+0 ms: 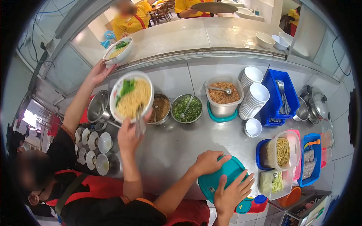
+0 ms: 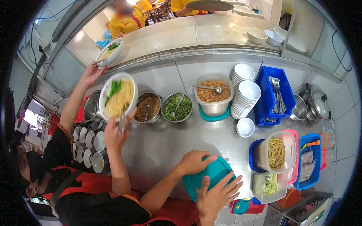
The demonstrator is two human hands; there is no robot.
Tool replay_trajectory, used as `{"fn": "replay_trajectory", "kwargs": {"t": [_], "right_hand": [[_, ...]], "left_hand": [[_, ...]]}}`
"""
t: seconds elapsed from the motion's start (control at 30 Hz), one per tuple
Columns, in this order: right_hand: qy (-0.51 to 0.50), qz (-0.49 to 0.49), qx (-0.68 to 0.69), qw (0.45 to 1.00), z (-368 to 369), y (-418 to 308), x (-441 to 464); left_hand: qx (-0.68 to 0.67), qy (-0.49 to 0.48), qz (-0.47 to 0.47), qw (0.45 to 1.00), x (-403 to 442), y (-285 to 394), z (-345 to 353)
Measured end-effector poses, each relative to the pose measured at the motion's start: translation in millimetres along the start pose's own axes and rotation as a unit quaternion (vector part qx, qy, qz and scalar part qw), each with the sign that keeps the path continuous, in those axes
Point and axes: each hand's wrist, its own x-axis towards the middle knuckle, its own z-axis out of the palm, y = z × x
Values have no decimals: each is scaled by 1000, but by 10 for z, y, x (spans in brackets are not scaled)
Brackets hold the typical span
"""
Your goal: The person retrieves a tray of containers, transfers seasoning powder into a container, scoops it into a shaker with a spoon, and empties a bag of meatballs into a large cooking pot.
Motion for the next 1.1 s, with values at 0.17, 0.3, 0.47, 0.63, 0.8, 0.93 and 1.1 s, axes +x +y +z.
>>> {"fn": "replay_trajectory", "kwargs": {"t": [0.17,0.3,0.47,0.63,0.8,0.93,1.1], "right_hand": [[25,-91,-103,990,101,130,-66],[46,-116,-55,991,116,156,-63],[62,-116,-24,991,120,166,-98],[80,-108,28,990,133,221,-116],[171,7,254,952,331,371,-167],[83,166,379,907,301,499,-255],[75,211,387,894,456,560,-293]], "left_hand": [[-47,-19,-39,998,-66,27,6],[1,-6,-22,1000,-85,119,-30],[52,70,126,988,133,247,92],[169,-84,166,968,403,642,370],[188,-124,159,961,423,681,416],[191,-119,150,963,431,727,343],[175,-63,226,956,402,649,393]]}}
